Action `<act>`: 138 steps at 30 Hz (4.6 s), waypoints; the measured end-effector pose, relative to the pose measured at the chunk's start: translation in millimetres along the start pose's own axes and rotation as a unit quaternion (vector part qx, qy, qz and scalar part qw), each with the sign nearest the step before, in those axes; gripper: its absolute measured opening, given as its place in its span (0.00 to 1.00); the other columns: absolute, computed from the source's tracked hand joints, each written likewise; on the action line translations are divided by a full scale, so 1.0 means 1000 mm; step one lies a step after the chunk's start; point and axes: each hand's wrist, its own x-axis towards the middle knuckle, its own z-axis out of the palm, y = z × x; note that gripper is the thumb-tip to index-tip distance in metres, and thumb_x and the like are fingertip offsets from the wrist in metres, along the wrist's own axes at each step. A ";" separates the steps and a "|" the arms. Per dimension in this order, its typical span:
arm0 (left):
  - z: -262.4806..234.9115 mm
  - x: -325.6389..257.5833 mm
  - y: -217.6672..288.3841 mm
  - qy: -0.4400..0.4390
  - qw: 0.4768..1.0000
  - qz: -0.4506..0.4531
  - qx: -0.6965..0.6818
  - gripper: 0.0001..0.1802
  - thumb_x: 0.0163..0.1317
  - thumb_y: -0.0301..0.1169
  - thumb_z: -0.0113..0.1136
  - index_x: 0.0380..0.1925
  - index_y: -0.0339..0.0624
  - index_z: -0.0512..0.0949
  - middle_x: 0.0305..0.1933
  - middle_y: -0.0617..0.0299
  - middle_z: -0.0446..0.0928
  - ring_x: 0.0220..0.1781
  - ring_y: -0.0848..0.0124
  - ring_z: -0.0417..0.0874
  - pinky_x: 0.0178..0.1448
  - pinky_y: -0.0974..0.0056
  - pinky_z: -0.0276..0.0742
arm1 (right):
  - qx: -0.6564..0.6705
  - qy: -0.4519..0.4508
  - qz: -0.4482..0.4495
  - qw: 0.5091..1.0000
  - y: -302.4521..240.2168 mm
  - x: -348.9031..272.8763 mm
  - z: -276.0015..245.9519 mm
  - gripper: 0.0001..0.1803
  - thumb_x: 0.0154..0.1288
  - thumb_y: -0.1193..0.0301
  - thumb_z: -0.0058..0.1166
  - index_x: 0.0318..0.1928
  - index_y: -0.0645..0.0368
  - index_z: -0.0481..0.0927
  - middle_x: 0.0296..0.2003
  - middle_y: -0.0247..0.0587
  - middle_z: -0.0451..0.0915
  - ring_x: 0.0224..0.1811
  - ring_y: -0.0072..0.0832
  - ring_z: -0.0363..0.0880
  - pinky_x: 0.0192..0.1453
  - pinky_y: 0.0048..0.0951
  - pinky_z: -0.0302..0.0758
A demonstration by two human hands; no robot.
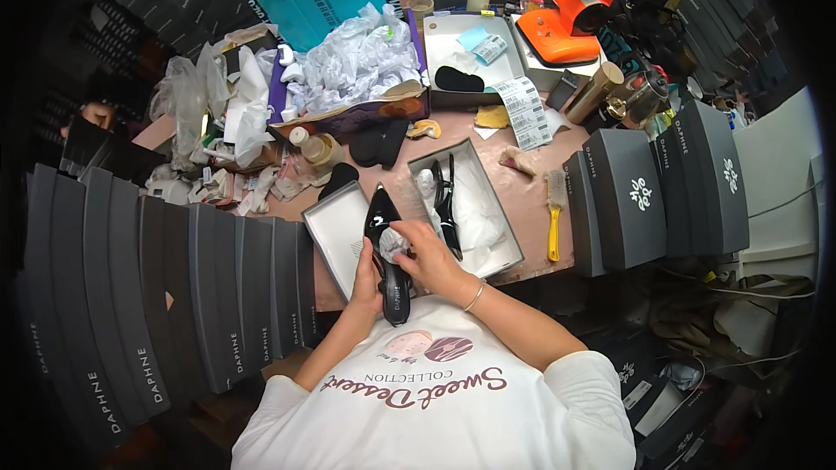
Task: Inspecting, cleaning, and packing black high-heeled shoes into boxes for shipping.
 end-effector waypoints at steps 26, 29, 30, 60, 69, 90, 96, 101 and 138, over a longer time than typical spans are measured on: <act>0.003 0.010 -0.001 0.029 0.999 -0.014 -0.008 0.45 0.61 0.71 0.32 0.50 0.38 0.72 0.37 0.52 0.80 0.35 0.64 0.84 0.35 0.61 0.85 | -0.363 0.104 0.001 0.926 0.099 0.003 -0.089 0.23 0.53 0.73 0.61 0.52 0.59 0.76 0.48 0.51 0.74 0.50 0.47 0.73 0.53 0.39 0.71; 0.012 0.011 0.002 0.050 0.998 -0.014 -0.020 0.45 0.61 0.71 0.31 0.50 0.38 0.72 0.37 0.51 0.80 0.34 0.62 0.85 0.35 0.61 0.85 | -0.348 0.128 -0.086 0.925 0.091 0.064 -0.103 0.24 0.57 0.71 0.61 0.55 0.59 0.74 0.50 0.53 0.73 0.51 0.48 0.72 0.54 0.39 0.71; 0.011 0.012 0.003 0.027 0.999 -0.019 -0.020 0.45 0.61 0.71 0.31 0.51 0.37 0.72 0.38 0.51 0.80 0.36 0.62 0.85 0.35 0.61 0.85 | -0.327 0.134 -0.107 0.929 0.085 0.097 -0.109 0.24 0.58 0.70 0.60 0.56 0.59 0.74 0.51 0.54 0.73 0.51 0.48 0.72 0.54 0.39 0.71; 0.018 -0.002 -0.008 0.066 0.995 0.014 -0.071 0.43 0.65 0.66 0.33 0.56 0.36 0.69 0.49 0.51 0.77 0.49 0.58 0.82 0.45 0.54 0.84 | -0.410 0.038 -0.030 0.911 0.111 0.284 -0.110 0.16 0.60 0.69 0.55 0.49 0.58 0.79 0.48 0.54 0.76 0.51 0.51 0.74 0.51 0.45 0.75; -0.002 -0.018 -0.028 0.120 0.981 0.050 -0.143 0.44 0.62 0.70 0.32 0.51 0.39 0.71 0.41 0.46 0.80 0.37 0.59 0.84 0.41 0.59 0.83 | -0.096 0.072 0.049 0.992 0.132 0.315 -0.140 0.10 0.64 0.65 0.55 0.34 0.59 0.82 0.32 0.32 0.80 0.31 0.25 0.78 0.36 0.28 0.74; 0.043 0.014 -0.023 0.039 0.999 0.004 -0.026 0.32 0.65 0.56 0.50 0.60 0.44 0.67 0.54 0.57 0.75 0.57 0.64 0.77 0.61 0.56 0.74 | -0.258 -0.007 -0.060 0.964 -0.015 -0.007 -0.042 0.27 0.50 0.68 0.66 0.52 0.60 0.75 0.49 0.49 0.72 0.48 0.44 0.73 0.50 0.37 0.72; 0.045 0.023 -0.019 0.017 0.999 0.027 -0.042 0.42 0.62 0.69 0.36 0.59 0.44 0.66 0.55 0.58 0.74 0.56 0.65 0.76 0.62 0.58 0.71 | -0.303 -0.030 -0.111 0.946 -0.025 -0.025 -0.044 0.12 0.51 0.78 0.58 0.39 0.60 0.81 0.32 0.40 0.77 0.36 0.38 0.75 0.41 0.35 0.72; 0.039 0.021 -0.027 0.017 0.999 0.012 -0.042 0.44 0.61 0.71 0.35 0.59 0.44 0.67 0.54 0.57 0.74 0.57 0.64 0.75 0.63 0.57 0.70 | -0.318 -0.012 -0.135 0.939 -0.014 -0.027 -0.039 0.10 0.51 0.76 0.56 0.37 0.58 0.81 0.30 0.38 0.75 0.36 0.36 0.74 0.42 0.35 0.70; -0.009 0.009 0.015 0.031 0.844 0.320 0.430 0.42 0.59 0.44 0.64 0.66 0.34 0.57 0.68 0.46 0.60 0.70 0.56 0.62 0.71 0.55 0.59 | -0.198 -0.140 0.004 0.970 0.018 0.101 -0.092 0.07 0.68 0.71 0.47 0.39 0.64 0.72 0.24 0.52 0.78 0.29 0.50 0.79 0.33 0.39 0.74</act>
